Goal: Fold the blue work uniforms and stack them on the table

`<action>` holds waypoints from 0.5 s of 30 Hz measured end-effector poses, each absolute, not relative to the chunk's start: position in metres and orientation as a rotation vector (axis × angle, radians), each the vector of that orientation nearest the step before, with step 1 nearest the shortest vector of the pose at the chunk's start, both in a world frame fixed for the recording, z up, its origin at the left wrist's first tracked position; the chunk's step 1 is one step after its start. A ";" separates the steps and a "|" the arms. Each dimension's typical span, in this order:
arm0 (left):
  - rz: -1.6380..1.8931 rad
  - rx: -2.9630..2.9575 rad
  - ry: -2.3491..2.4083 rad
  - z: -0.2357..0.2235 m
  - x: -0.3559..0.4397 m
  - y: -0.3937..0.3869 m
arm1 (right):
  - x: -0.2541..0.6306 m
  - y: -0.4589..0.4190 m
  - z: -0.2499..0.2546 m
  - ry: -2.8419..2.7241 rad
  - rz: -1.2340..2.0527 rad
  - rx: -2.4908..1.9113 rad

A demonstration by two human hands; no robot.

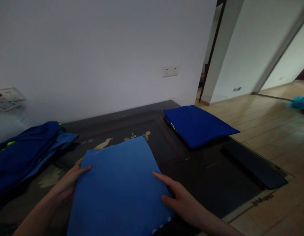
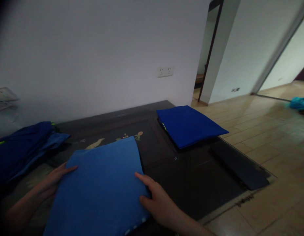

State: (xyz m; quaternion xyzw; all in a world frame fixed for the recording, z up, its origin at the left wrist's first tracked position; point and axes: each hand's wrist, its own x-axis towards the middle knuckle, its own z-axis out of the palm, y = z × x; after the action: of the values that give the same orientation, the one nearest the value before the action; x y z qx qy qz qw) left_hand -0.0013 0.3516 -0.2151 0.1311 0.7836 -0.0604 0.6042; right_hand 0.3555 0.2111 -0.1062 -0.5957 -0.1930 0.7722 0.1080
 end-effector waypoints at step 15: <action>0.052 0.442 1.146 -0.273 0.204 0.468 | 0.552 0.334 -0.141 -0.234 1.821 -2.031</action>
State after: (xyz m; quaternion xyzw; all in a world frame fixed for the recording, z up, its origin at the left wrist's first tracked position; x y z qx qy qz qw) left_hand 0.2037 0.4678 -0.2728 0.2073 0.5376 0.0246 0.8169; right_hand 0.5521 0.3340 -0.1407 -0.7267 -0.0836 0.6517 0.2005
